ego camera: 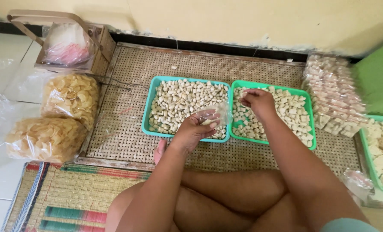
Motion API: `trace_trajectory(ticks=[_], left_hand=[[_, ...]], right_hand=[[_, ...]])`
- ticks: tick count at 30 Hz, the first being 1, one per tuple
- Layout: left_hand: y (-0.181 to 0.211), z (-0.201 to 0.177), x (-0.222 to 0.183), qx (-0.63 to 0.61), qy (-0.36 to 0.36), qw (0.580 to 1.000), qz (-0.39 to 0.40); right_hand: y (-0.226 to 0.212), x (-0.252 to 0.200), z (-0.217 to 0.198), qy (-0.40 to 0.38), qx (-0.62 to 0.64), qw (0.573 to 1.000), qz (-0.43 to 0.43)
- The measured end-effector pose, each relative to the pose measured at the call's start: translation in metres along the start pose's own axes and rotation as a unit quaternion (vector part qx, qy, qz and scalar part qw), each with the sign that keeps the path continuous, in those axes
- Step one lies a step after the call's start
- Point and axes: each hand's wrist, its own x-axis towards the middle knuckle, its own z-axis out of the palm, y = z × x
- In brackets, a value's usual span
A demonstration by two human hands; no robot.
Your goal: The person sits cross-legged on a mat and repeatedly picks small white food cubes from green trays, placing them into small clear plastic bags. The person fills each bag and sets it aside, continuing the process with new bags.
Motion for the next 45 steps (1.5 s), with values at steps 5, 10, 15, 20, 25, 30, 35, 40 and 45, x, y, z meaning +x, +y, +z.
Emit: trace_trajectory(ticks=[5, 10, 15, 20, 25, 30, 35, 40, 45], left_hand=[[0.004, 0.002, -0.002, -0.007, -0.008, 1.000, -0.001], [0.008, 0.007, -0.011, -0.010, -0.015, 1.000, 0.001], [0.017, 0.020, -0.026, -0.025, -0.020, 0.999, 0.005], [0.006, 0.016, -0.021, -0.016, -0.027, 0.999, 0.001], [0.001, 0.018, -0.020, -0.013, -0.033, 0.999, -0.010], [-0.009, 0.015, -0.016, 0.010, -0.041, 0.999, -0.014], [-0.017, 0.015, -0.014, 0.014, -0.038, 0.999, -0.010], [-0.022, 0.015, -0.015, 0.026, -0.056, 0.998, -0.031], [-0.026, 0.015, -0.014, 0.051, -0.061, 0.996, -0.032]], right_hand=[[-0.052, -0.055, -0.015, 0.023, 0.035, 0.999, 0.023], [-0.080, -0.106, -0.018, 0.005, 0.022, 1.000, 0.020], [-0.075, -0.134, -0.014, -0.027, 0.061, 0.996, -0.054], [-0.070, -0.139, -0.014, -0.047, 0.066, 0.994, -0.074], [-0.079, -0.146, -0.012, -0.064, 0.024, 0.995, -0.075], [-0.072, -0.136, -0.015, -0.108, -0.017, 0.990, -0.084], [-0.057, -0.126, -0.014, -0.159, -0.048, 0.978, -0.125], [-0.050, -0.125, -0.011, -0.191, -0.045, 0.975, -0.102], [-0.047, -0.130, -0.005, -0.185, -0.040, 0.971, -0.147]])
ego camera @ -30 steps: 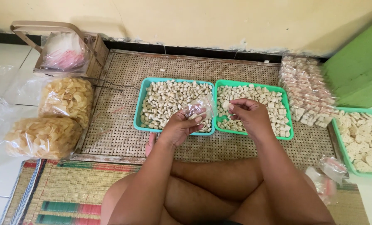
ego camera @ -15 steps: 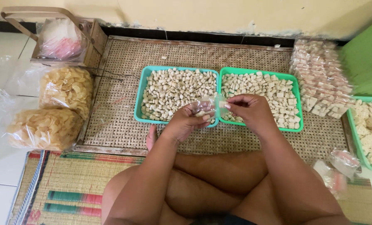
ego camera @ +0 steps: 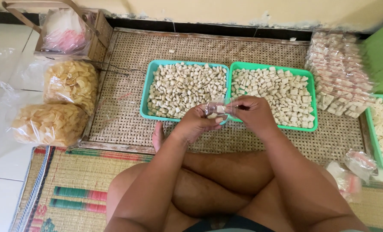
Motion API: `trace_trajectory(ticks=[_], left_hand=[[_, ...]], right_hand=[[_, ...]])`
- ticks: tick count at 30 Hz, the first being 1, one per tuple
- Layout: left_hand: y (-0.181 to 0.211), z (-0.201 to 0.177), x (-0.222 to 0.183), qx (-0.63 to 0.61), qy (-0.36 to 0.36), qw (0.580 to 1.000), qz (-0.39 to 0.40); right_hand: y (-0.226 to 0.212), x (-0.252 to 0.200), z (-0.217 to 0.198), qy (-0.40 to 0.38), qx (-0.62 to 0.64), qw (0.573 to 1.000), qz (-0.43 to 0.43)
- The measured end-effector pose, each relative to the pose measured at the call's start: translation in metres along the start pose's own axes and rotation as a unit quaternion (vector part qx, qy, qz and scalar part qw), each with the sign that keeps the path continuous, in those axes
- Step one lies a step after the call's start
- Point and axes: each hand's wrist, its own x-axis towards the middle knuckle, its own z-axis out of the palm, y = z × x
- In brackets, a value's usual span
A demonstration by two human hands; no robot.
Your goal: The person sits cross-legged on a mat and repeatedly picks small white food cubes from green trays, placing them into small clear plastic bags. The person fills each bag and sets it aside, continuing the process with new bags.
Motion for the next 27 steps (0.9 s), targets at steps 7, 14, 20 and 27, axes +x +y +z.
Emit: trace_trajectory(ticks=[7, 14, 20, 27], left_hand=[[0.023, 0.020, -0.016, -0.040, 0.001, 0.999, -0.009], [0.023, 0.024, -0.019, -0.016, 0.011, 1.000, -0.008], [0.024, 0.026, -0.019, 0.040, 0.010, 0.999, -0.022], [0.033, 0.032, -0.027, 0.012, -0.019, 1.000, -0.005]], right_hand=[[0.001, -0.001, 0.006, -0.005, -0.012, 0.997, -0.071], [-0.007, -0.003, 0.009, -0.012, -0.043, 0.992, -0.118], [-0.001, -0.007, 0.020, 0.032, -0.059, 0.989, -0.133], [0.002, -0.005, 0.021, 0.035, -0.038, 0.986, -0.161]])
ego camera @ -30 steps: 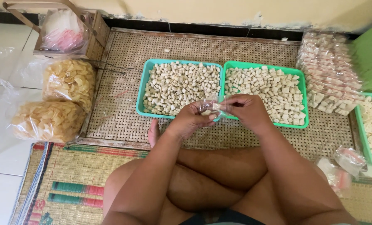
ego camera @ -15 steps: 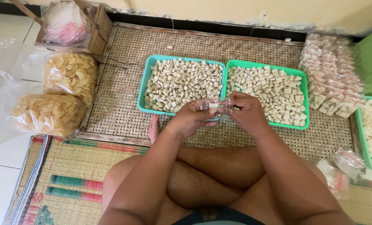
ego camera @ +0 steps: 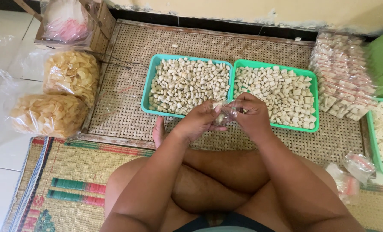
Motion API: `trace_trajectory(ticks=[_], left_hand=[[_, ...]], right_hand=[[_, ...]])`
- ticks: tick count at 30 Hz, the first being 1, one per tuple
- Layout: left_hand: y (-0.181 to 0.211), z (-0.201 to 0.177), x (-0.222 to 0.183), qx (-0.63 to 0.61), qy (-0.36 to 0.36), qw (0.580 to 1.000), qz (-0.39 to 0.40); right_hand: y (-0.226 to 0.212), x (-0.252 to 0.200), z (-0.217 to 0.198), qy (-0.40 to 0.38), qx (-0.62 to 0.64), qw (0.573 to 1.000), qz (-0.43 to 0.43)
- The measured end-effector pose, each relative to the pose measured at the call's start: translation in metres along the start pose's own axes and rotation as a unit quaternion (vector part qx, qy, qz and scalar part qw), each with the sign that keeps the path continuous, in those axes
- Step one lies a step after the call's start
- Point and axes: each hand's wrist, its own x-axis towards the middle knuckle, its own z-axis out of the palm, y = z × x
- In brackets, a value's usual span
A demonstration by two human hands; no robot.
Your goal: The person sits cross-legged on a mat and repeatedly picks small white food cubes from green trays, placing them into small clear plastic bags. The person fills each bag and sets it aside, continuing the process with new bags.
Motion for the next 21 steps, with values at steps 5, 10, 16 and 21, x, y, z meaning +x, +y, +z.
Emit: trace_trajectory(ticks=[5, 10, 16, 21], left_hand=[[-0.024, -0.011, 0.016, -0.023, 0.033, 0.999, 0.000], [-0.019, -0.005, 0.012, -0.015, 0.082, 0.996, 0.014], [-0.018, 0.001, 0.011, 0.021, 0.092, 0.995, 0.043], [-0.023, -0.012, 0.017, 0.056, 0.128, 0.989, 0.049]], right_hand=[[0.000, -0.002, 0.000, -0.001, -0.007, 1.000, 0.005], [0.001, -0.002, 0.002, 0.007, -0.017, 1.000, 0.002], [0.007, -0.002, 0.000, 0.040, -0.022, 0.999, -0.024], [0.004, 0.002, -0.005, -0.028, 0.000, 0.999, -0.029]])
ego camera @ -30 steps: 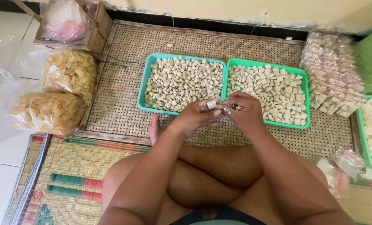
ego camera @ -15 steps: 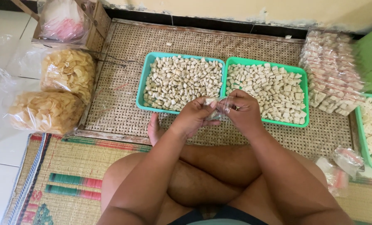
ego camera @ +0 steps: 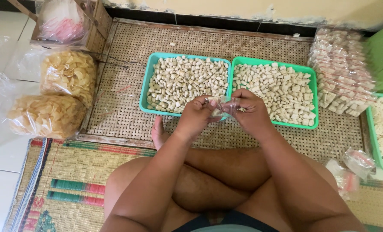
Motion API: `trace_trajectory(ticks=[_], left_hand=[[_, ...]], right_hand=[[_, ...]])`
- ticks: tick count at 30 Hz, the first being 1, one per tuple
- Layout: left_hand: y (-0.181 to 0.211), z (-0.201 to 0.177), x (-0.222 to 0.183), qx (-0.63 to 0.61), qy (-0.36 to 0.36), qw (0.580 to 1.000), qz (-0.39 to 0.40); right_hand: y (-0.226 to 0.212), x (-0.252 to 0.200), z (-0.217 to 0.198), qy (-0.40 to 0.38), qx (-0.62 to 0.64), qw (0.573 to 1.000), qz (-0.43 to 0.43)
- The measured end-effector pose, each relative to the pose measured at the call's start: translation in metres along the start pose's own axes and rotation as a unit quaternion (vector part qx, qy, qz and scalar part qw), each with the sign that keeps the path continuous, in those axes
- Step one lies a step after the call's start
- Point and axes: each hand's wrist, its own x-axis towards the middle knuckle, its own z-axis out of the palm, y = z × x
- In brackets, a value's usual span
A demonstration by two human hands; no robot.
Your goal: The person sits cross-legged on a mat and repeatedly picks small white food cubes from green trays, placing them into small clear plastic bags. The person fills each bag and sets it aside, continuing the process with new bags.
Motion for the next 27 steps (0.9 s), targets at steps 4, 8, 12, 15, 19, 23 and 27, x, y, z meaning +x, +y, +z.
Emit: trace_trajectory(ticks=[4, 8, 12, 15, 19, 23, 27], left_hand=[[-0.004, -0.002, 0.001, 0.000, 0.006, 1.000, -0.005], [0.001, 0.001, -0.002, 0.009, -0.005, 1.000, -0.002], [0.009, 0.006, -0.007, 0.010, -0.004, 1.000, 0.006], [0.008, 0.004, -0.006, 0.014, -0.006, 1.000, 0.006], [0.009, 0.006, -0.008, 0.017, 0.003, 1.000, 0.006], [0.006, 0.006, -0.008, 0.021, 0.013, 1.000, -0.002], [0.000, 0.003, -0.006, 0.032, 0.032, 0.999, -0.004]], right_hand=[[0.004, -0.001, -0.005, -0.042, -0.015, 0.999, -0.010], [-0.004, 0.001, -0.008, -0.087, -0.022, 0.995, 0.045], [-0.003, 0.001, -0.010, -0.091, -0.002, 0.994, 0.061], [-0.003, -0.001, -0.009, -0.110, -0.015, 0.992, 0.061], [-0.007, 0.002, -0.009, -0.139, -0.047, 0.987, 0.072], [-0.007, 0.002, -0.010, -0.147, -0.052, 0.984, 0.089], [-0.001, 0.001, -0.012, -0.183, -0.112, 0.975, 0.061]])
